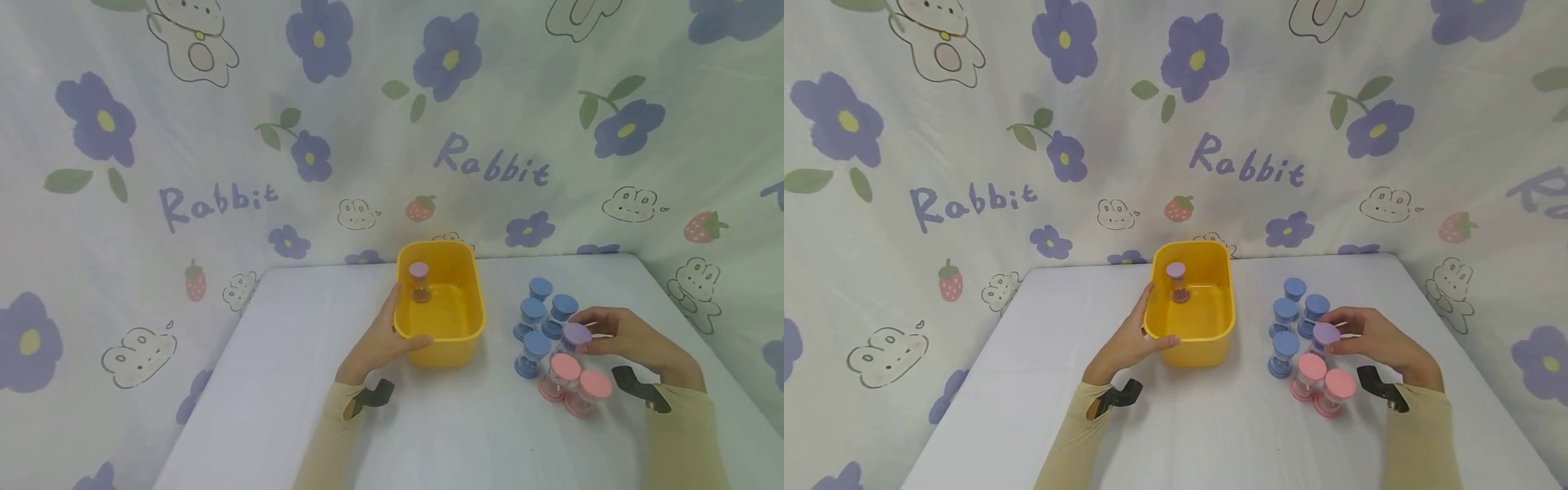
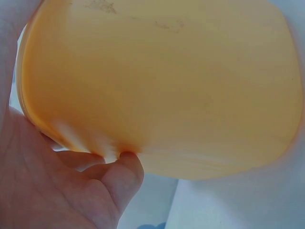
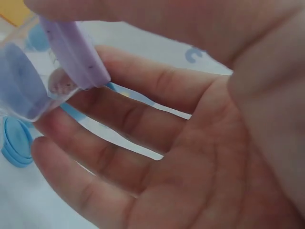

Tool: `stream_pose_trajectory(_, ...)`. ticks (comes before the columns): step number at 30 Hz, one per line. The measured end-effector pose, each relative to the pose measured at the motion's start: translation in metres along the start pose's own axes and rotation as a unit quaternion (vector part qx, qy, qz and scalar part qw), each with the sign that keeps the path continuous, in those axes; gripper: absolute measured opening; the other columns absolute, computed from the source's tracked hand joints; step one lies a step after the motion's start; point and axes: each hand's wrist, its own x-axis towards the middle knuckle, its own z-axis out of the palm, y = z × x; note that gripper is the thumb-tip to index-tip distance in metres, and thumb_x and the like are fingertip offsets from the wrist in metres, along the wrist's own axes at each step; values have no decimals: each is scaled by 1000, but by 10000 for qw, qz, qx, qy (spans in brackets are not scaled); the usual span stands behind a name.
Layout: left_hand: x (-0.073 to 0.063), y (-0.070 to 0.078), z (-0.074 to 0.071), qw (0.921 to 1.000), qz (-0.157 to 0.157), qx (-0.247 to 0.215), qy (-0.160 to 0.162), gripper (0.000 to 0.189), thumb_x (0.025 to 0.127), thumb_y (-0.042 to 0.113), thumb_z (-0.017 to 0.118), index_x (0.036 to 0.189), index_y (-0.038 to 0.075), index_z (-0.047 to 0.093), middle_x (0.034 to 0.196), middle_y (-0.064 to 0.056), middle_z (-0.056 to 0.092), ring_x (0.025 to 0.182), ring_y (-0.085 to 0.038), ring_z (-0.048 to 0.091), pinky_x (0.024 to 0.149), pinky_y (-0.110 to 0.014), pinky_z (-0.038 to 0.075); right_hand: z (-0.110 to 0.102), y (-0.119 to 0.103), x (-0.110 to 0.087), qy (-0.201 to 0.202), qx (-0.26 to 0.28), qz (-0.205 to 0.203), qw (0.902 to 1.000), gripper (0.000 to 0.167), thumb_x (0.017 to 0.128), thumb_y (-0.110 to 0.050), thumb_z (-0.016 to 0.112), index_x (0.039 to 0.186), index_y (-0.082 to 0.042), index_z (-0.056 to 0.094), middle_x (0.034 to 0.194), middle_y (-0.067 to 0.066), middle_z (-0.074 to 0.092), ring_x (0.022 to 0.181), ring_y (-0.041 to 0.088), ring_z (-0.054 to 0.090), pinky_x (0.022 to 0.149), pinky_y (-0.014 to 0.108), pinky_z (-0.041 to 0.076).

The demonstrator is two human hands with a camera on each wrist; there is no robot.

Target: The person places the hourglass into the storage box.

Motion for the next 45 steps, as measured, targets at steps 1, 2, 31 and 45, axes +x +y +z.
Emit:
stream_pose_trajectory(1, 0, 0, 0, 10000, 10, -14, -5, 125, 79, 42, 89, 167, 34, 0, 172, 4, 21, 150, -31, 39, 126, -62, 29, 0, 0, 0, 64, -47, 7, 10000, 47, 90, -15, 79, 131, -1, 62, 119, -10, 70, 106, -7, 63, 83, 25, 63)
stream_pose_trajectory(2, 0, 0, 0, 10000, 10, -34, -11, 125, 79, 41, 89, 167, 34, 0, 171, 6, 22, 149, -30, 39, 126, -63, 30, 0, 1, 0, 134, -94, 5, 9999, 48, 89, -16, 80, 131, -1, 62, 119, -12, 69, 106, -8, 62, 82, 25, 62)
stream_pose_trajectory(31, 0, 0, 0, 9997, 161, -165, -32, 116, 80, 35, 89, 161, 49, 8, 159, 12, 38, 136, -17, 51, 124, -59, 36, 0, -33, -8, 1688, -313, -294, 9847, 47, 93, -19, 78, 136, -8, 60, 117, -28, 64, 109, -15, 56, 84, 4, 48)
stream_pose_trajectory(45, -3, 3, -1, 9998, 95, -152, -54, 116, 82, 33, 88, 161, 49, 5, 157, 12, 39, 135, -17, 51, 124, -58, 37, -6, -66, -1, 2078, -77, -717, 9755, 45, 91, -5, 77, 134, -6, 62, 117, -25, 66, 112, -11, 58, 87, 2, 47)
